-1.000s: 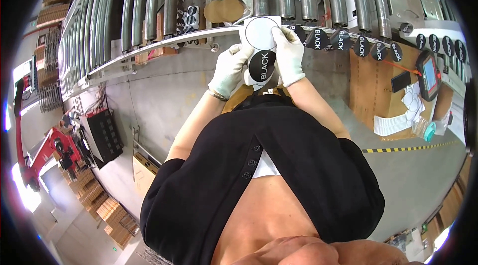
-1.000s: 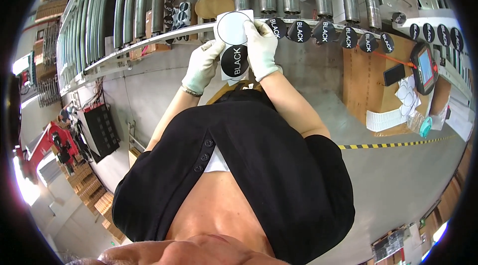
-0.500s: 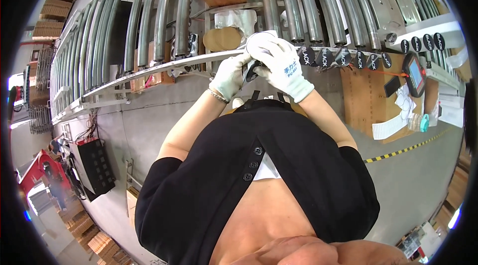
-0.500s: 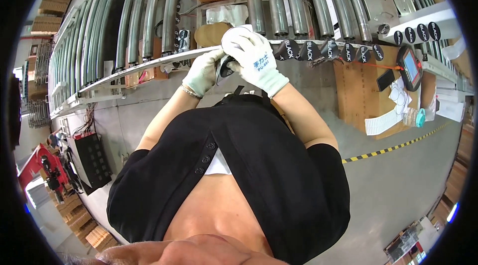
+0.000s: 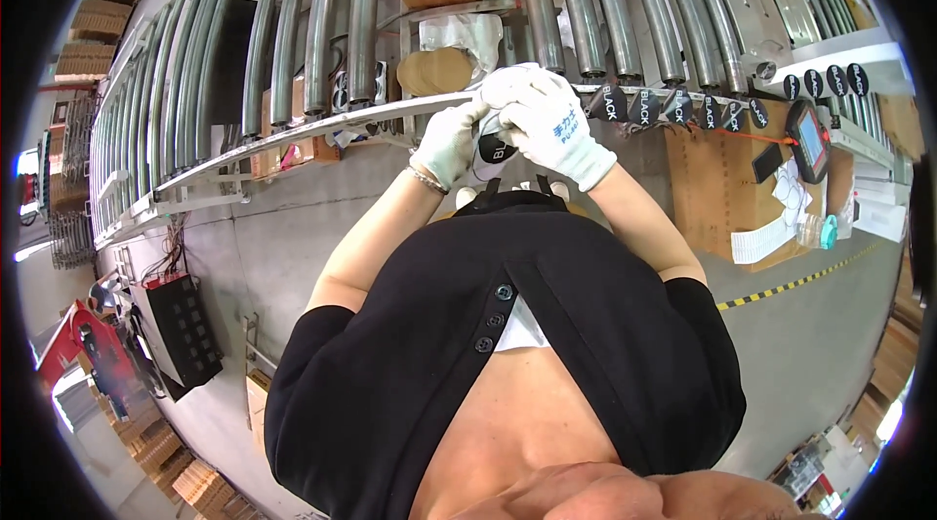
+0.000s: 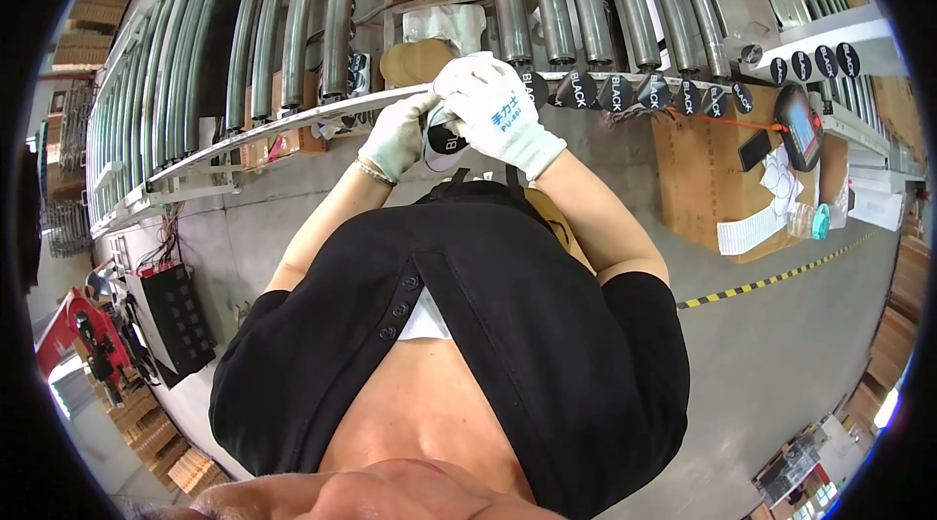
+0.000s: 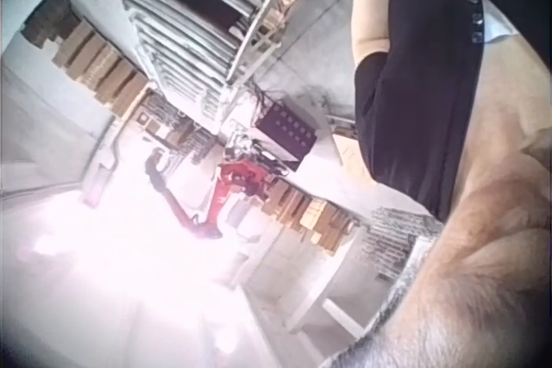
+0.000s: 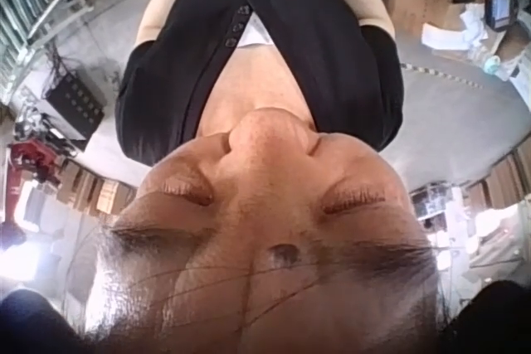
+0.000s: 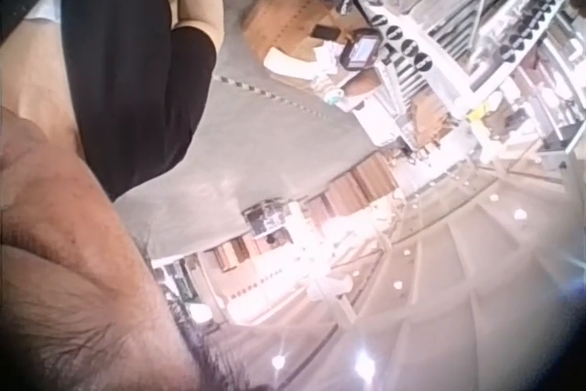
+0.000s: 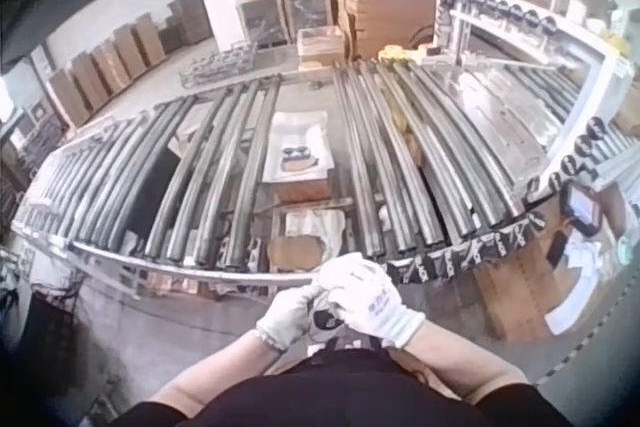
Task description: Packing and labeling treadmill components and sealing boxes on a conveyor belt.
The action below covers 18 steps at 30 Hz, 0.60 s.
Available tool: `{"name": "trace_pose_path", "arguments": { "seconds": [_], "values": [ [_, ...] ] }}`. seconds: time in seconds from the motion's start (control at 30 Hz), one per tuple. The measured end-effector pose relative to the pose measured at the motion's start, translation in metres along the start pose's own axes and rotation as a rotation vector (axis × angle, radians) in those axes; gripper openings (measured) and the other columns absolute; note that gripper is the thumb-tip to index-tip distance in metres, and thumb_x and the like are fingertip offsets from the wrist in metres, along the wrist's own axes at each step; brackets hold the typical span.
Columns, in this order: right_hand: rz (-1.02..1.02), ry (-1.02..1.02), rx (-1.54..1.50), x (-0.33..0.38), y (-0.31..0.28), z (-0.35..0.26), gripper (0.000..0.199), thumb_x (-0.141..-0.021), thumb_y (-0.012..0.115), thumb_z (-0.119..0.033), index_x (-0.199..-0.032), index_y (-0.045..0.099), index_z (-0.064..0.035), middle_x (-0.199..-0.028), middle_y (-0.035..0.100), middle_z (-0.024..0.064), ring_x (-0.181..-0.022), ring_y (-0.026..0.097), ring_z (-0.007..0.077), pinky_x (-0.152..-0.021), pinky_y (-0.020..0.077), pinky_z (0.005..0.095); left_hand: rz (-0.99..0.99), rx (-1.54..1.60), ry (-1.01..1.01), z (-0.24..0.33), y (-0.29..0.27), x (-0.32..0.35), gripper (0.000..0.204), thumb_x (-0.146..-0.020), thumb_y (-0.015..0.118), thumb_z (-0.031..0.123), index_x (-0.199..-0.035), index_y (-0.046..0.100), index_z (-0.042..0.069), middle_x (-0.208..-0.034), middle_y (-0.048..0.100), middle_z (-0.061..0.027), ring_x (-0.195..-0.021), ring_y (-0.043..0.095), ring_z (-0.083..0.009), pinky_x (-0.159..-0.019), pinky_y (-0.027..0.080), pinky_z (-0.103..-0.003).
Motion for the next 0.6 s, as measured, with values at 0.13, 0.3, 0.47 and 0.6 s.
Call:
{"name": "trace_pose_path", "arguments": {
  "seconds": [0.13, 0.3, 0.47, 0.6],
  "values": [
    [0.141, 0.144, -0.089, 0.027, -0.009, -0.002, 0.023, -0.067, 0.075, -0.013, -0.088, 0.065, -0.0098, -0.092, 0.065, 0.0022, -0.088, 0.061, 0.019, -0.084, 0.048, 0.0369, 0.116, 0.28, -0.047, -0.038, -0.049, -0.032, 0.027, -0.094, 0.055, 0.016, -0.106, 0.063, -0.007, -0.102, 0.067, -0.011, -0.089, 0.063, -0.0163, -0.081, 0.052, -0.03],
    [0.378, 1.254, -0.988, 0.145, 0.056, 0.042, 0.03, -0.078, 0.078, -0.011, -0.102, 0.06, -0.0036, -0.083, 0.063, 0.0019, -0.072, 0.057, 0.0076, -0.065, 0.0478, 0.0233, 0.22, 0.355, -0.056, -0.03, -0.097, -0.022, 0.03, -0.094, 0.048, 0.011, -0.117, 0.056, -0.007, -0.114, 0.064, -0.0161, -0.103, 0.064, -0.0246, -0.093, 0.052, -0.039],
    [0.631, 1.717, -1.252, 0.245, 0.131, 0.064, 0.04, -0.08, 0.077, -0.014, -0.116, 0.058, -0.0102, -0.091, 0.061, -0.0024, -0.084, 0.057, 0.0083, -0.075, 0.0465, 0.0264, 0.352, 0.141, -0.032, 0.004, -0.094, -0.003, 0.034, -0.094, 0.046, 0.011, -0.122, 0.053, -0.007, -0.118, 0.062, -0.0187, -0.104, 0.064, -0.0286, -0.092, 0.054, -0.042],
    [0.981, 1.899, -1.256, 0.274, 0.182, 0.089, 0.035, -0.076, 0.08, -0.026, -0.099, 0.056, -0.0132, -0.09, 0.061, -0.0039, -0.08, 0.055, 0.0082, -0.075, 0.0446, 0.028, 0.364, 0.039, -0.082, 0.016, -0.075, 0.005, 0.034, -0.094, 0.046, 0.013, -0.12, 0.053, -0.008, -0.115, 0.063, -0.0182, -0.101, 0.065, -0.0285, -0.089, 0.055, -0.04]
  ]
}}
Point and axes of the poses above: each hand's wrist, its own x-axis away from the middle knuckle, its own y-axis out of the palm, z = x × y, the point moved 4 cm from there along -x, towards the middle knuckle
